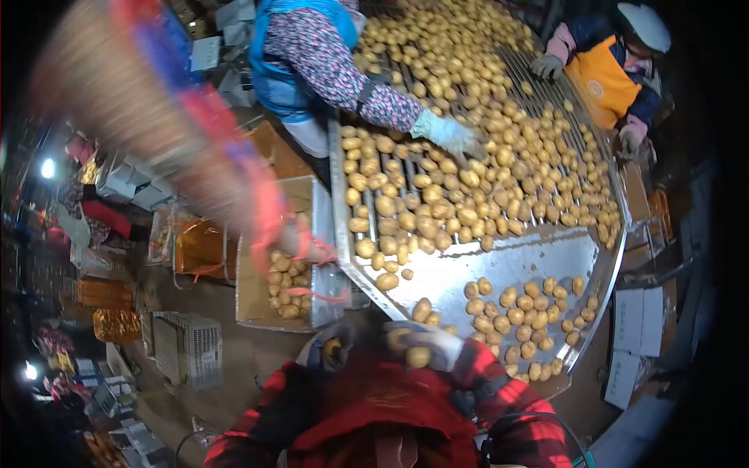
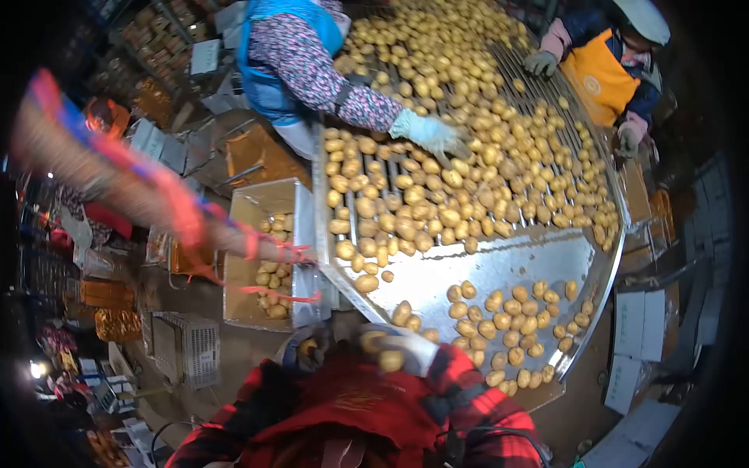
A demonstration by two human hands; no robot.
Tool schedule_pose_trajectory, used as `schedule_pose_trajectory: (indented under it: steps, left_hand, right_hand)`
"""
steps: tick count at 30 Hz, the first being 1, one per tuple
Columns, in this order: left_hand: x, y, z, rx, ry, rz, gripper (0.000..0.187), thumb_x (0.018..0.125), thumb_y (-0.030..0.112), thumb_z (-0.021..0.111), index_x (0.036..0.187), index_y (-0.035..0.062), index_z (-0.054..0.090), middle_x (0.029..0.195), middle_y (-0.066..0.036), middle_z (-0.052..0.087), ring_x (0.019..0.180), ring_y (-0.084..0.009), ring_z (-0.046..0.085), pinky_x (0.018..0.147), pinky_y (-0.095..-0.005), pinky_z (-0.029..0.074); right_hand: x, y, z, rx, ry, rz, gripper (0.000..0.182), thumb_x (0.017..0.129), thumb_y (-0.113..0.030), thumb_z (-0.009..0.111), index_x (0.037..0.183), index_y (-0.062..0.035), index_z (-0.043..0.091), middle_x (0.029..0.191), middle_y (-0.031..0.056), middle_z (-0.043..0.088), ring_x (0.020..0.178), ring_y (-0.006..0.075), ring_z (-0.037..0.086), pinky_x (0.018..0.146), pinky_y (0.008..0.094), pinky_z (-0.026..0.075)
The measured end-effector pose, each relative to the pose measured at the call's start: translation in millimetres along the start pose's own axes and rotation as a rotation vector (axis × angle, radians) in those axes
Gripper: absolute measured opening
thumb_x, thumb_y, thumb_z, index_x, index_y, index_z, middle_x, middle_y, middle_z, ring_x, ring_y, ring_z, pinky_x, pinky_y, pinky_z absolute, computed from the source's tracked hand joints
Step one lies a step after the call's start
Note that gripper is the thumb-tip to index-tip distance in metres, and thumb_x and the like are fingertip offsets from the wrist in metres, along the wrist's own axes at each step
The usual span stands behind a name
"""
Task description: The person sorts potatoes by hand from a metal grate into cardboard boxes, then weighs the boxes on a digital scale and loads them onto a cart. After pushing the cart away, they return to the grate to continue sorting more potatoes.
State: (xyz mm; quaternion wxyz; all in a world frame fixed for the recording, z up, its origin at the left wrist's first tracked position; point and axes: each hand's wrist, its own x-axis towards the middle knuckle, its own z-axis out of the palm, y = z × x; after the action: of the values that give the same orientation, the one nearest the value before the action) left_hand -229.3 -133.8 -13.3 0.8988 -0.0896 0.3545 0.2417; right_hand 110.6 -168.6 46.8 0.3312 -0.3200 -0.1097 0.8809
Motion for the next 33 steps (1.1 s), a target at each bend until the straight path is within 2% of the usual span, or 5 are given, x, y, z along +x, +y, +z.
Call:
schedule_pose_trajectory:
  steps: [7, 11, 16, 24, 33]
  left_hand:
    - [-80.7, 85.9, -36.1, -0.432, -0.106, 0.674, 0.046, 0.104, 0.038, 0.056, 0.142, 0.0109, 0.054, 0.144, -0.009, 0.057, 0.131, -0.0256, 0.054, 0.104, -0.0423, 0.051]
    - [-129.6, 129.0, 3.1, -0.311, -0.331, 0.701, 0.051, 0.102, 0.048, 0.054, 0.141, 0.0157, 0.058, 0.154, -0.010, 0.048, 0.139, -0.0297, 0.047, 0.109, -0.0469, 0.046]
    - [-120.9, 167.5, -40.7, 0.030, -0.385, 0.829, 0.042, 0.109, 0.015, 0.039, 0.151, 0.0118, 0.046, 0.157, -0.013, 0.045, 0.140, -0.0284, 0.047, 0.107, -0.0378, 0.050]
    - [-109.6, 226.0, -52.7, -0.181, -0.152, 0.365, 0.042, 0.102, 0.040, 0.064, 0.132, 0.0098, 0.060, 0.119, -0.009, 0.064, 0.062, -0.0085, 0.059, 0.055, -0.0236, 0.055]
    - [-54.9, 366.8, -1.0, -0.292, -0.088, 0.801, 0.027, 0.099, 0.020, 0.067, 0.119, 0.0034, 0.060, 0.112, -0.011, 0.066, 0.108, -0.0321, 0.066, 0.091, -0.0376, 0.063]
  right_hand:
    - [203.4, -10.3, 179.0, -1.457, 0.043, -0.918, 0.063, 0.085, -0.022, 0.071, 0.145, -0.0134, 0.054, 0.136, 0.0155, 0.060, 0.118, 0.0308, 0.061, 0.098, 0.0424, 0.050]
    - [259.8, 5.4, 168.2, -2.170, 0.182, -0.702, 0.056, 0.082, -0.028, 0.072, 0.136, -0.0168, 0.060, 0.141, 0.0166, 0.054, 0.119, 0.0390, 0.059, 0.097, 0.0500, 0.049]
    - [219.3, 32.6, 132.7, -1.994, 0.207, -0.854, 0.044, 0.075, -0.016, 0.072, 0.119, -0.0110, 0.065, 0.135, 0.0177, 0.060, 0.113, 0.0392, 0.063, 0.094, 0.0487, 0.052]
    - [95.6, 67.6, 89.3, -1.795, 0.708, -0.648, 0.044, 0.079, -0.006, 0.071, 0.123, -0.0027, 0.066, 0.131, 0.0236, 0.064, 0.116, 0.0429, 0.064, 0.100, 0.0470, 0.052]
    - [-1.0, 203.8, 27.0, -1.387, 1.222, -0.281, 0.027, 0.080, -0.006, 0.069, 0.107, -0.0031, 0.074, 0.118, 0.0225, 0.069, 0.113, 0.0395, 0.066, 0.102, 0.0436, 0.052]
